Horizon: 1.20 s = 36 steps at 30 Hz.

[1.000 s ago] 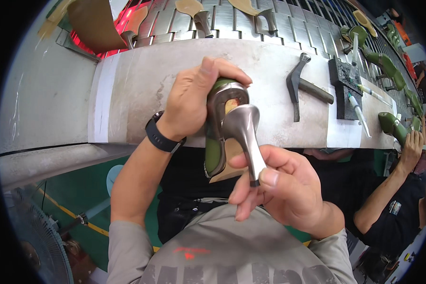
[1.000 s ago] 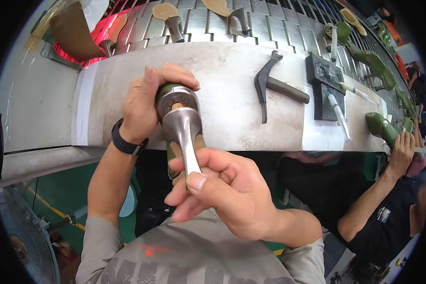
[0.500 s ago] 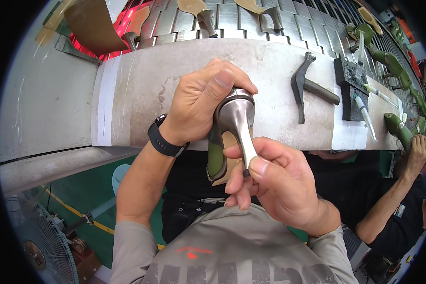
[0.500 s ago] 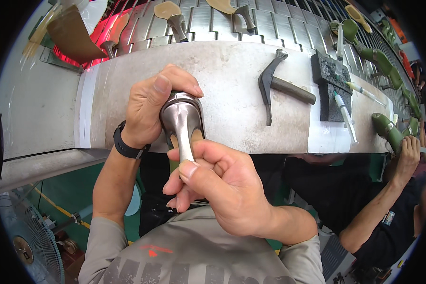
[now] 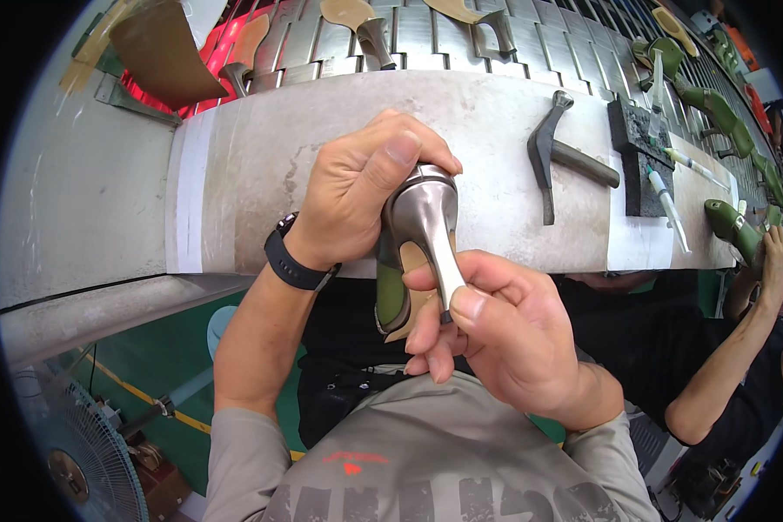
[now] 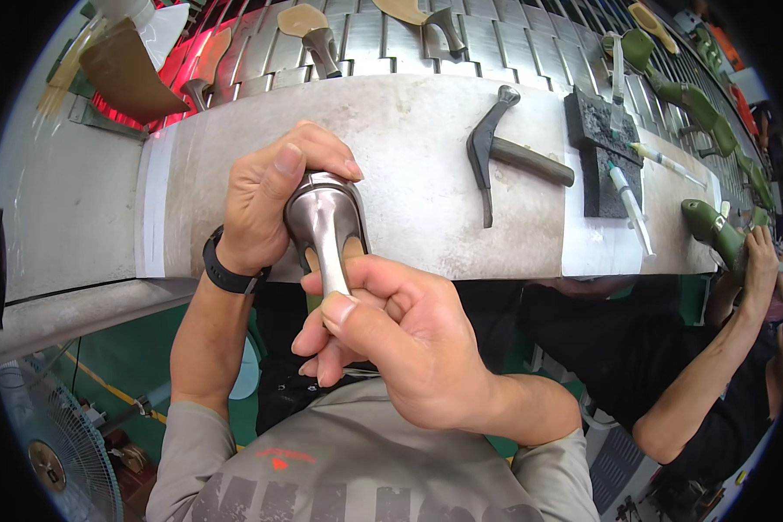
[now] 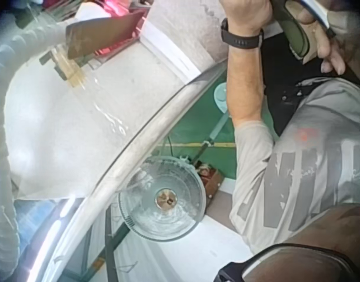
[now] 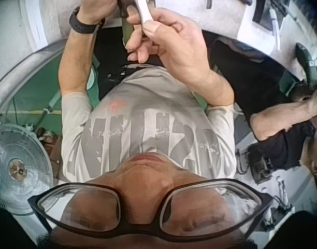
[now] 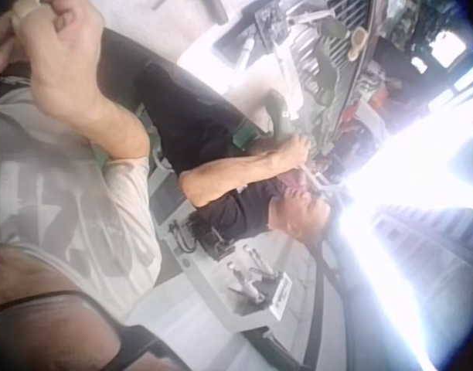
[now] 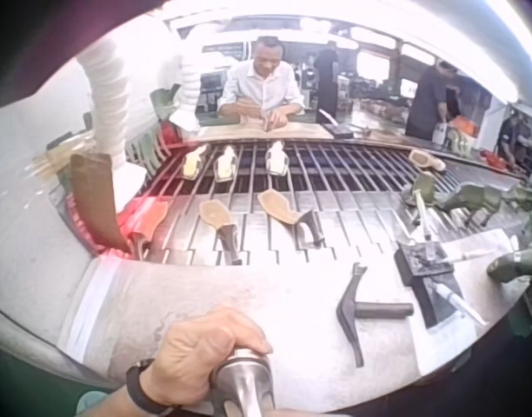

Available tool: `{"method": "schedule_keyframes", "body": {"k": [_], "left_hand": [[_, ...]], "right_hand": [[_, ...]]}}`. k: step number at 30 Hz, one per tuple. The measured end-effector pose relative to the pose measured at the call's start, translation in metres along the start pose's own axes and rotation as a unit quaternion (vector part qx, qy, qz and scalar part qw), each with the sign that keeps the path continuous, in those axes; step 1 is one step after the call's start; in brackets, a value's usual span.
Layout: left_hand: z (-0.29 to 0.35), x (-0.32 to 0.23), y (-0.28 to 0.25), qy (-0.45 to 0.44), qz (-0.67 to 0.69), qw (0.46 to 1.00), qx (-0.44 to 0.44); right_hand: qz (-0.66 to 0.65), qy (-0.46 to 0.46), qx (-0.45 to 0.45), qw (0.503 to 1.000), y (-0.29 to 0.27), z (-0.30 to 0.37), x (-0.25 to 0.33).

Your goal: The person assembles high-heeled shoes by attaching soles and heels onto shoe lasts, applying adhesive using a syringe, and pressing and hammering the edges with a hammer before placing them onto a conveyor belt.

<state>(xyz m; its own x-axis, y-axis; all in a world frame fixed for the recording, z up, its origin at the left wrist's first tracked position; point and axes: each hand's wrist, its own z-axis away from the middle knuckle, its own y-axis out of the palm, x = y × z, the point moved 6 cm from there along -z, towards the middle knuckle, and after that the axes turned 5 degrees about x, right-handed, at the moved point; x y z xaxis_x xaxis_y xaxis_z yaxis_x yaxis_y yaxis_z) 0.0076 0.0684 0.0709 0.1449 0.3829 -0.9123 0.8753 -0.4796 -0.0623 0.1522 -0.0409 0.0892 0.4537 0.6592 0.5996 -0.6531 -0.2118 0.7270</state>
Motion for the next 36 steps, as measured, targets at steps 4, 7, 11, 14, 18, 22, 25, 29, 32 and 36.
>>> {"method": "schedule_keyframes", "body": {"k": [4, 7, 11, 14, 18, 22, 25, 29, 32, 36], "left_hand": [[0.000, 0.000, -0.001, -0.001, 0.007, 1.000, 0.004], [-0.001, 0.001, -0.002, -0.003, 0.012, 1.000, 0.008], [-0.002, -0.001, -0.004, 0.016, -0.006, 1.000, 0.020], [-0.010, -0.001, -0.006, 0.007, 0.013, 1.000, 0.007], [-0.031, 0.008, -0.017, -0.074, -0.035, 0.997, 0.005], [-0.048, 0.018, -0.018, -0.078, -0.103, 0.992, -0.005], [-0.053, 0.033, -0.010, -0.108, -0.098, 0.989, -0.010], [-0.046, 0.042, -0.015, -0.126, -0.092, 0.987, -0.028], [-0.048, 0.041, -0.012, -0.067, -0.079, 0.994, -0.042], [-0.060, 0.031, -0.010, -0.121, -0.081, 0.989, 0.008]], "right_hand": [[-0.003, -0.008, 0.005, 1.000, 0.001, -0.002, 0.000], [-0.008, -0.013, 0.008, 1.000, 0.002, -0.003, 0.000], [0.041, -0.010, 0.011, 0.999, 0.002, -0.007, -0.001], [0.084, -0.030, 0.011, 0.996, -0.001, -0.019, 0.008], [0.143, -0.050, -0.040, 0.988, -0.009, -0.047, 0.047], [0.382, 0.017, -0.055, 0.922, -0.027, -0.061, 0.097], [0.643, 0.077, -0.108, 0.754, -0.015, -0.069, 0.118], [0.734, 0.117, -0.109, 0.660, -0.002, -0.085, 0.117], [0.727, 0.069, -0.114, 0.673, -0.004, -0.083, 0.119], [0.708, 0.042, -0.169, 0.684, -0.011, -0.087, 0.120]]}}
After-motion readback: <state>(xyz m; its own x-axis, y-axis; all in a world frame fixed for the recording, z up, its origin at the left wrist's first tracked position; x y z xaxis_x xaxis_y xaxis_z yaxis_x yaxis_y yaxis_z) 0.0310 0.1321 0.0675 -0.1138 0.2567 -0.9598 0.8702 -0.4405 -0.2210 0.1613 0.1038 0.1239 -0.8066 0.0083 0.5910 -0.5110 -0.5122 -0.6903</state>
